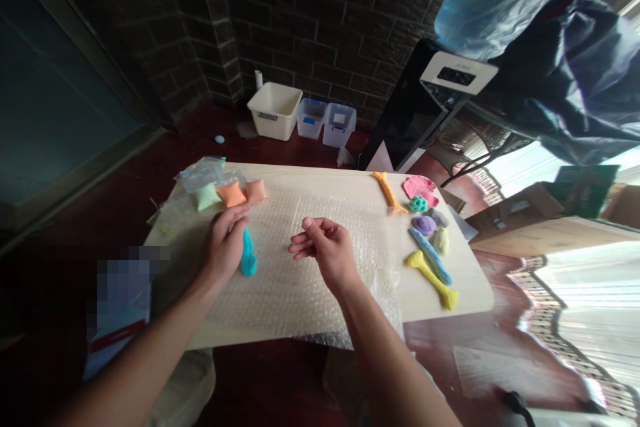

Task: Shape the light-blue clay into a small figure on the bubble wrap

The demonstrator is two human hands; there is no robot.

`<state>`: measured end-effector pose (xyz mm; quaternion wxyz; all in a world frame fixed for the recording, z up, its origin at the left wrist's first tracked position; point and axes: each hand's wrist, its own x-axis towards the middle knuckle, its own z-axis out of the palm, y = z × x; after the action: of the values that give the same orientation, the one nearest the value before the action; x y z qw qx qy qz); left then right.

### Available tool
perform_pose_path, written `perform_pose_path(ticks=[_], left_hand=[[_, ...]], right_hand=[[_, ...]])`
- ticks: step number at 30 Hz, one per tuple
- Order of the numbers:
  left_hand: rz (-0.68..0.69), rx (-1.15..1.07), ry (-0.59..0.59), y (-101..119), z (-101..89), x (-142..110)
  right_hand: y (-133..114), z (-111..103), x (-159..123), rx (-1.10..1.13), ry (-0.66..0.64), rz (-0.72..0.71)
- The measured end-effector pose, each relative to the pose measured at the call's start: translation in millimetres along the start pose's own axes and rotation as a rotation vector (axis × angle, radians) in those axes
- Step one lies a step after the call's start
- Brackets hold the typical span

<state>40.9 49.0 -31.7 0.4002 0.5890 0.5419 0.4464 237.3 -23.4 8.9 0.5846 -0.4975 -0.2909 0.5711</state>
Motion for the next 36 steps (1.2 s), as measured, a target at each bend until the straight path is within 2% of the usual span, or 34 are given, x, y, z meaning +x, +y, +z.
perform_pose_path(ticks=[3, 6, 8, 10, 13, 17, 20, 24, 30, 33, 36], left_hand=[[0.104, 0.178, 0.11, 10, -5.0, -7], [0.181, 0.166, 0.094, 26, -5.0, -18], [0.196, 0.098, 0.023, 33, -0.8, -27], [0.138, -0.02, -0.122, 37, 5.9, -35], [-0.036, -0.28, -0.339, 37, 16.0, -39], [-0.293, -0.516, -0.422, 36, 20.5, -34], [-0.394, -0.573, -0.432, 34, 18.3, -31], [-0.425, -0.601, -0.414, 30, 16.2, -32], [-0.465, -0.689, -0.414, 26, 17.4, -30], [-0.422, -0.68, -0.4, 28, 16.7, -28], [-0.323, -0.599, -0.407, 31, 14.7, -28]], right_hand=[[-1, -1, 0, 0.028, 0.002, -0.008], [-2, -2, -1, 0.015, 0.03, -0.042], [-3, -3, -2, -0.045, 0.042, -0.064], [-1, -2, -2, -0.136, 0.047, -0.093], [4, 1, -2, -0.29, 0.048, -0.177], [12, 3, -2, -0.414, 0.006, -0.259], [15, 2, -4, -0.511, -0.02, -0.299], [14, 1, -7, -0.629, -0.055, -0.346], [9, 3, -10, -0.745, -0.03, -0.469], [8, 2, -9, -0.727, 0.03, -0.491], [6, 0, -8, -0.687, 0.053, -0.489]])
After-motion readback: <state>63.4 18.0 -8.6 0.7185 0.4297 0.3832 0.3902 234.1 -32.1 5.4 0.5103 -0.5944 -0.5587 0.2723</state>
